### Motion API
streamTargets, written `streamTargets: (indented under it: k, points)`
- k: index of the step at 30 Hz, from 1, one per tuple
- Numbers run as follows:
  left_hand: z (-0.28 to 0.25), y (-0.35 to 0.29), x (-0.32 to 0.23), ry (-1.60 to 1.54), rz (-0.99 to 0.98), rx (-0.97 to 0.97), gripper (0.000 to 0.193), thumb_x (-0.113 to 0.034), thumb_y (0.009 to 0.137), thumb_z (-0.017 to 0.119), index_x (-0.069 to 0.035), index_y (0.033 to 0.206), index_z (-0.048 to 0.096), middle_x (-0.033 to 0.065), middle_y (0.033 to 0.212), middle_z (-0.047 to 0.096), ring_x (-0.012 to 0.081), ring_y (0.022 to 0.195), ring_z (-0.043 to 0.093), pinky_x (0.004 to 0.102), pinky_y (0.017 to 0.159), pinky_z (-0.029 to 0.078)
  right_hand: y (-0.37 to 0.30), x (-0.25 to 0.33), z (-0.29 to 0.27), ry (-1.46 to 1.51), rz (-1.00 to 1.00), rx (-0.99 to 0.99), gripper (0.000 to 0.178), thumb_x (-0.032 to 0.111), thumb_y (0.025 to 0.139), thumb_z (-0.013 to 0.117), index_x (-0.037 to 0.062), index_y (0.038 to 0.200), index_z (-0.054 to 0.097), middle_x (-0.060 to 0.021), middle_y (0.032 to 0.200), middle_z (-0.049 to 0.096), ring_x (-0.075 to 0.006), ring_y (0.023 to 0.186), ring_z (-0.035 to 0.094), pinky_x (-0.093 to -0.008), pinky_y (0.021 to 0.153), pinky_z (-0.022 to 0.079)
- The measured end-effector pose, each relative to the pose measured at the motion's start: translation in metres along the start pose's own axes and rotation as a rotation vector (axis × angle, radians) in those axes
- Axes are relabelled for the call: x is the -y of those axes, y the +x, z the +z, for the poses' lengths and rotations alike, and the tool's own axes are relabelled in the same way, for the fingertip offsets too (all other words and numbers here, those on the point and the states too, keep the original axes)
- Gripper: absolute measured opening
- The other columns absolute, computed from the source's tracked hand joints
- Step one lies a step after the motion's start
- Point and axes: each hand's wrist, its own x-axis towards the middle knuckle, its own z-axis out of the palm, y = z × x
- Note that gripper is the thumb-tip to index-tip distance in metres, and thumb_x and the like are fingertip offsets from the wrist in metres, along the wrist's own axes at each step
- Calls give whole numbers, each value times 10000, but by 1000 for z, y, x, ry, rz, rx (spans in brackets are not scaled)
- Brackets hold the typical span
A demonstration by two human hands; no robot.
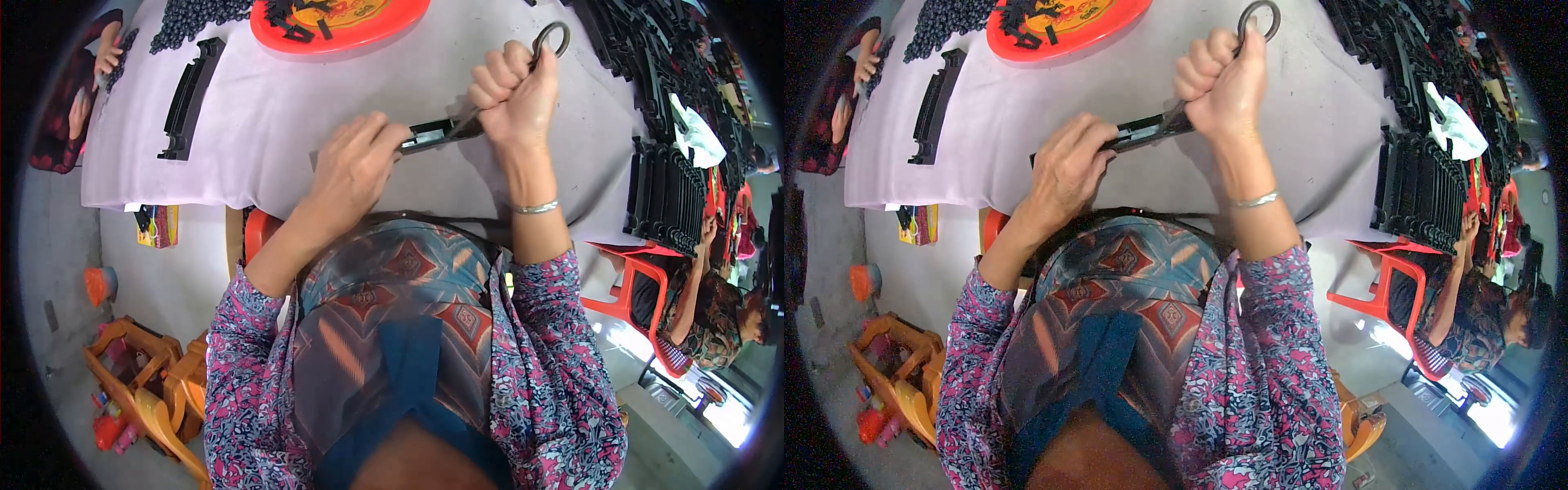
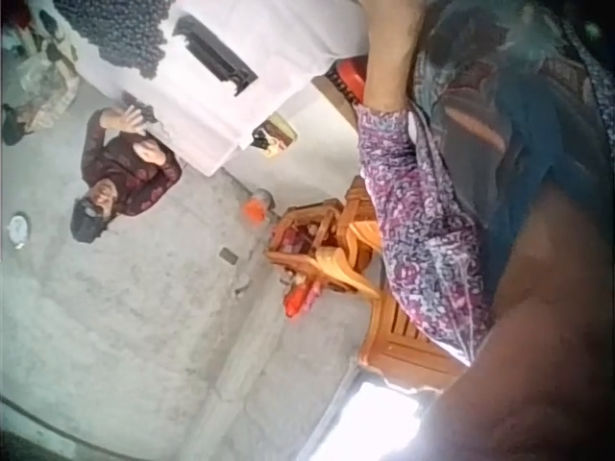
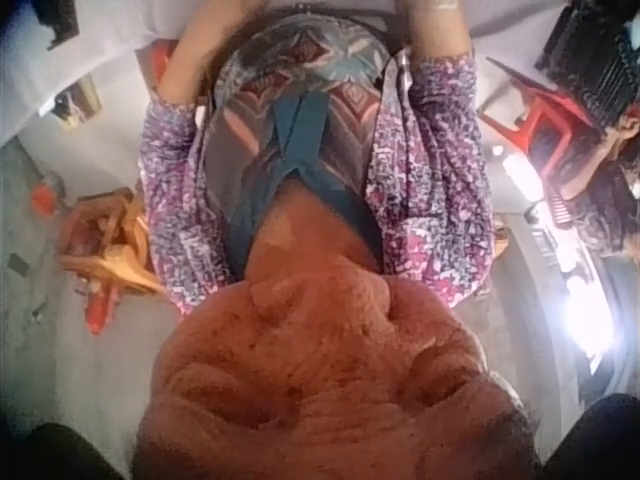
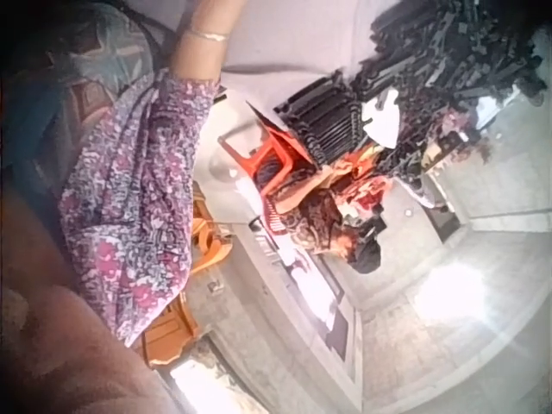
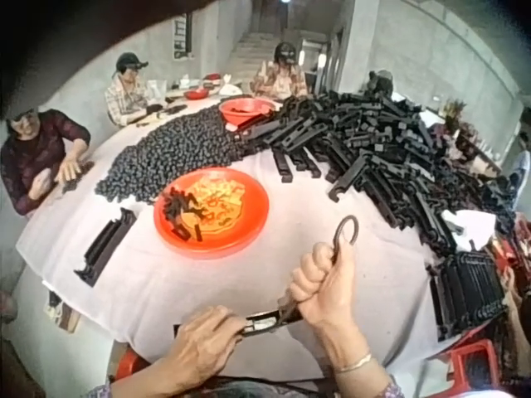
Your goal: The person assembles levels by inserting vials and plastic pieces into plastic frames by hand, then uses a metal tool to push and secure the components in place.
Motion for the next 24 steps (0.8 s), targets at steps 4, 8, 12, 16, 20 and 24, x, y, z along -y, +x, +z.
streamTargets:
  k: [4,8,12,16,20,24]
  points:
    - [-12,4,4,-40,-23,45,491,7,745,698,-21,1215,561,184,1102,640,371,1021,613,448,852,478,-2,26,-6,-354,153,38,501,445,1017,402,164,614,307,50,562,290,-59,470,187,-250,409,135]
    - [-22,7,13,-52,5,113,526,16,745,688,-25,1254,558,192,1138,639,373,1049,612,458,874,475,-21,22,-14,-884,204,101,518,437,1012,459,49,693,585,-24,615,554,-39,435,279,-230,373,210]
    - [-24,15,21,-123,28,163,565,53,721,691,-47,1263,568,165,1090,639,388,1057,583,459,949,448,-42,10,-25,-1193,152,226,573,477,1004,488,-16,832,725,-10,584,554,-36,433,322,-221,369,233]
    - [-25,21,25,-23,102,127,515,74,729,642,-34,1230,588,148,1112,621,371,1086,573,453,1000,413,-71,1,-15,-1105,333,202,545,460,1000,502,-23,859,711,-28,661,630,-26,456,348,-202,407,288]
    - [-26,24,26,56,148,32,460,69,773,616,-23,1224,595,137,1121,615,359,1073,576,434,967,442,-88,-7,-5,-937,634,332,465,417,1001,518,3,886,696,2,710,587,-40,531,364,-225,473,295]
    - [-26,10,24,-252,-173,-50,433,34,813,634,9,1241,576,160,1121,603,347,1047,592,381,889,490,-84,-4,3,-890,645,390,480,448,993,525,20,859,697,30,634,499,-67,591,373,-258,525,306]
